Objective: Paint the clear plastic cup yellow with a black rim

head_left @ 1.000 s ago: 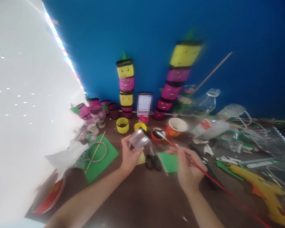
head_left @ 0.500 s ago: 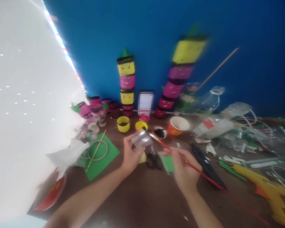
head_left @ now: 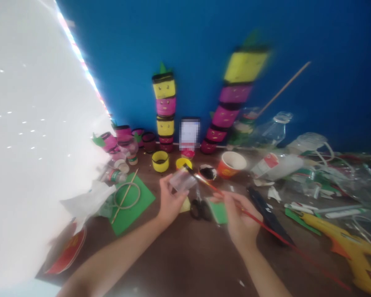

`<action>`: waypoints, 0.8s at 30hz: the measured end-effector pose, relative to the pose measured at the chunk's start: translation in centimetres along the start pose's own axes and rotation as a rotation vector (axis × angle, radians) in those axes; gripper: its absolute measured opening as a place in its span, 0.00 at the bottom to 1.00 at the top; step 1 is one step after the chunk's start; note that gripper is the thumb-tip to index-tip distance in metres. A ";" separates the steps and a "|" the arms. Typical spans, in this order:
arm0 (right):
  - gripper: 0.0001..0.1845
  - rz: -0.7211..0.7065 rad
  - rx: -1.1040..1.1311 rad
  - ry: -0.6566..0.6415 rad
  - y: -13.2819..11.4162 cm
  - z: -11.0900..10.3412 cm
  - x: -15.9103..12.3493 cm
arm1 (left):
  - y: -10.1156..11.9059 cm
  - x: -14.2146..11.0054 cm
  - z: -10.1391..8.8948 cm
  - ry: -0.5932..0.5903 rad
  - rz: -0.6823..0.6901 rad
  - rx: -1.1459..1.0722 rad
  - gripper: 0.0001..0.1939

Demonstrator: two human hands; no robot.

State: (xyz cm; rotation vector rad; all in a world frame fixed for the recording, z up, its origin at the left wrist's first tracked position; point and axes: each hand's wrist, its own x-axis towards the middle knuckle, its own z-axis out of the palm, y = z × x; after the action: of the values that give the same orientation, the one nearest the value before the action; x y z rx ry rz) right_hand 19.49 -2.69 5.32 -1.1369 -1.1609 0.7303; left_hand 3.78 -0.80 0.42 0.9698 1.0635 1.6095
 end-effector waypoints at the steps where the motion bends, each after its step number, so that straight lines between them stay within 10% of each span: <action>1: 0.09 0.002 0.003 -0.004 0.0 0.0 0.0 | 0.0 0.0 0.0 0.004 -0.003 0.000 0.31; 24: 0.11 -0.024 -0.032 0.003 -0.3 0.2 -0.1 | -0.2 0.0 -0.1 -0.004 -0.007 -0.001 0.31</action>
State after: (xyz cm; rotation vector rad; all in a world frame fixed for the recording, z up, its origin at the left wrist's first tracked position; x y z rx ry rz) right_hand 19.28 -2.79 5.57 -1.1485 -1.1855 0.6942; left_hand 3.78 -0.75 0.20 0.9672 1.0618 1.6022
